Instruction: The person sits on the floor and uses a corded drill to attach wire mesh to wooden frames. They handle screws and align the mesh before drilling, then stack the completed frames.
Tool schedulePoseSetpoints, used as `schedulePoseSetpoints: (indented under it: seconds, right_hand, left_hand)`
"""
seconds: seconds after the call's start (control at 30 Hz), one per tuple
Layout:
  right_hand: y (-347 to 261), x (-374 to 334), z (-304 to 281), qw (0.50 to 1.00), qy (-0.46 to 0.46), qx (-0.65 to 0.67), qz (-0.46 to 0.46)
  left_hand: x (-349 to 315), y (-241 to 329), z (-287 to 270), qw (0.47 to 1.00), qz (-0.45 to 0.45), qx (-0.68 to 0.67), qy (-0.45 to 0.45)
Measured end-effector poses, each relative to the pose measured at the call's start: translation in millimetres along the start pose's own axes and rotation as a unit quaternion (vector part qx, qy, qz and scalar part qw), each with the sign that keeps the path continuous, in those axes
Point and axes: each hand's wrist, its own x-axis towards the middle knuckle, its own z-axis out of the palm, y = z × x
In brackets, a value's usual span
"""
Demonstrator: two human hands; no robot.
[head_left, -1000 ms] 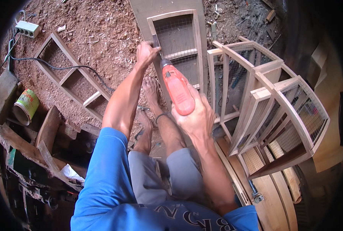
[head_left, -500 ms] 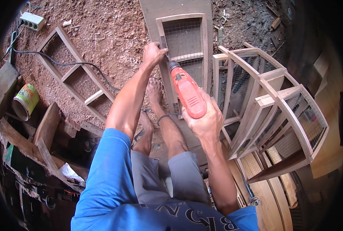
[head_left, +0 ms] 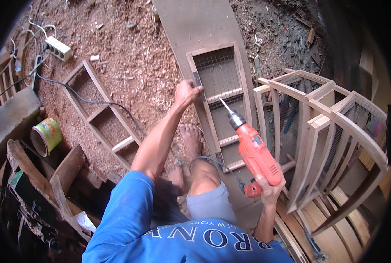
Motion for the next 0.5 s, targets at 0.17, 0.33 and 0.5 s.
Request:
schedulePoseSetpoints:
  seconds: [0.17,0.33,0.5]
  right_hand:
    - [91,-8,20,0.966,0.104,0.237,0.013]
    - [138,-7,58,0.906,0.097,0.412,-0.002]
    - [156,-13,90,0.89,0.141,0.432,-0.041]
  left_hand:
    - [13,11,-19,0.997,0.026,0.042,-0.056]
    - [28,22,-25,0.987,0.1,0.125,0.01]
    - [17,16,-2,0.979,0.109,0.09,0.146]
